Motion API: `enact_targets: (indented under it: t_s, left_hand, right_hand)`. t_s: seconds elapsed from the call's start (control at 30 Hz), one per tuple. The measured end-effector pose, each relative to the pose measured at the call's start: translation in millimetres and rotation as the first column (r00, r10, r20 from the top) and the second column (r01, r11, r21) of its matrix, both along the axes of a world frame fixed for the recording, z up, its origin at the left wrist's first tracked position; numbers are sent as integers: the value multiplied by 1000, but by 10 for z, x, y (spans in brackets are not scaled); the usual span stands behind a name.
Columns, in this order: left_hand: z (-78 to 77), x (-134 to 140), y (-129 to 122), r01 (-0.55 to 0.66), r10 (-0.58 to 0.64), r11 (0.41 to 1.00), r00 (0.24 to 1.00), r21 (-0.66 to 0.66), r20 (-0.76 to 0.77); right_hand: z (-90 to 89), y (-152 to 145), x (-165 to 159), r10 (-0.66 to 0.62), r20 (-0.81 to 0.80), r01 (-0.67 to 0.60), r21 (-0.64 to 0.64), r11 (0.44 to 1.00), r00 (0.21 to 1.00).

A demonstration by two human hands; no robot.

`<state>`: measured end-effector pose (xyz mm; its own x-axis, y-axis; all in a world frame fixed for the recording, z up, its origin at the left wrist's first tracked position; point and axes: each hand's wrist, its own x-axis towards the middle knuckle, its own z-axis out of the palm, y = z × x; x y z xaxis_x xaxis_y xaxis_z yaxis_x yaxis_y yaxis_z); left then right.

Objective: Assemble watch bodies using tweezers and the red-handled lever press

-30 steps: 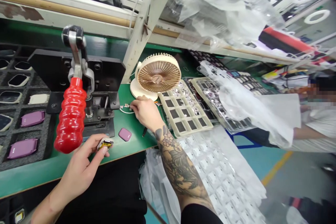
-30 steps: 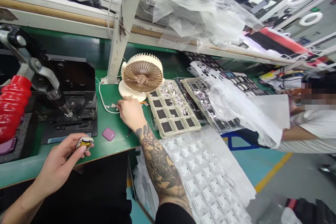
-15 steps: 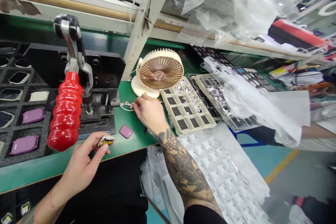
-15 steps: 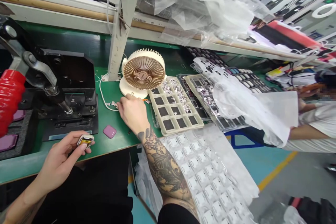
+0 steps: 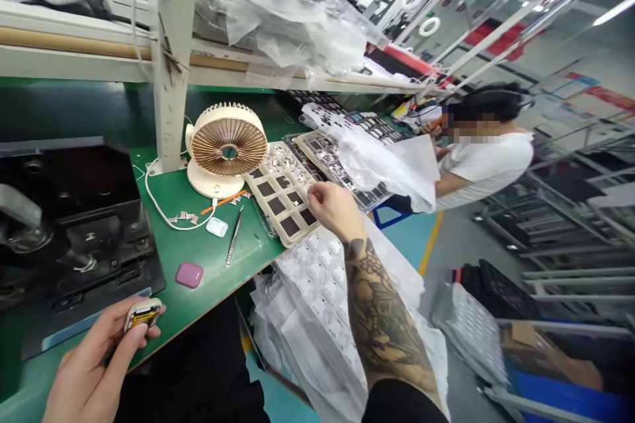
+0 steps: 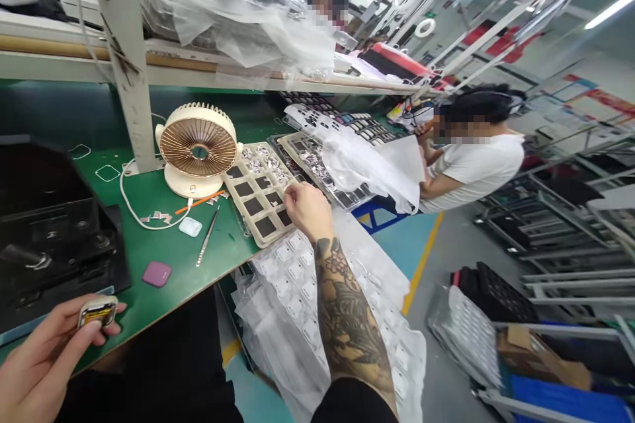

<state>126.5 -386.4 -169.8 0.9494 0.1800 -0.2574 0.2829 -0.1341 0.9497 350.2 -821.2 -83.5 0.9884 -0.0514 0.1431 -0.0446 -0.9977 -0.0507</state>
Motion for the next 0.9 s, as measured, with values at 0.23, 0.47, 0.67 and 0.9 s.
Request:
enact_targets:
  t_s: [0.23,0.47,0.67,0.9]
  left_hand:
    - [-22,-8,58,-17,19,998,999,65,-33]
    - [-120,19,140,4,-10,995,998,105,64]
    - [-280,2,277,47,-55,993,996,112,64]
    - [-148,67,116,-11,5,998,995,65,95]
  right_hand:
    - [-164,45,624,115,-89,-118,-25,993,989]
    - [-143,174,813,140,-164,-150,-50,987,976]
    - [16,-41,375,187,-246,-200,-26,980,951]
    - [14,-33,515,208,-399,-262,-86,961,893]
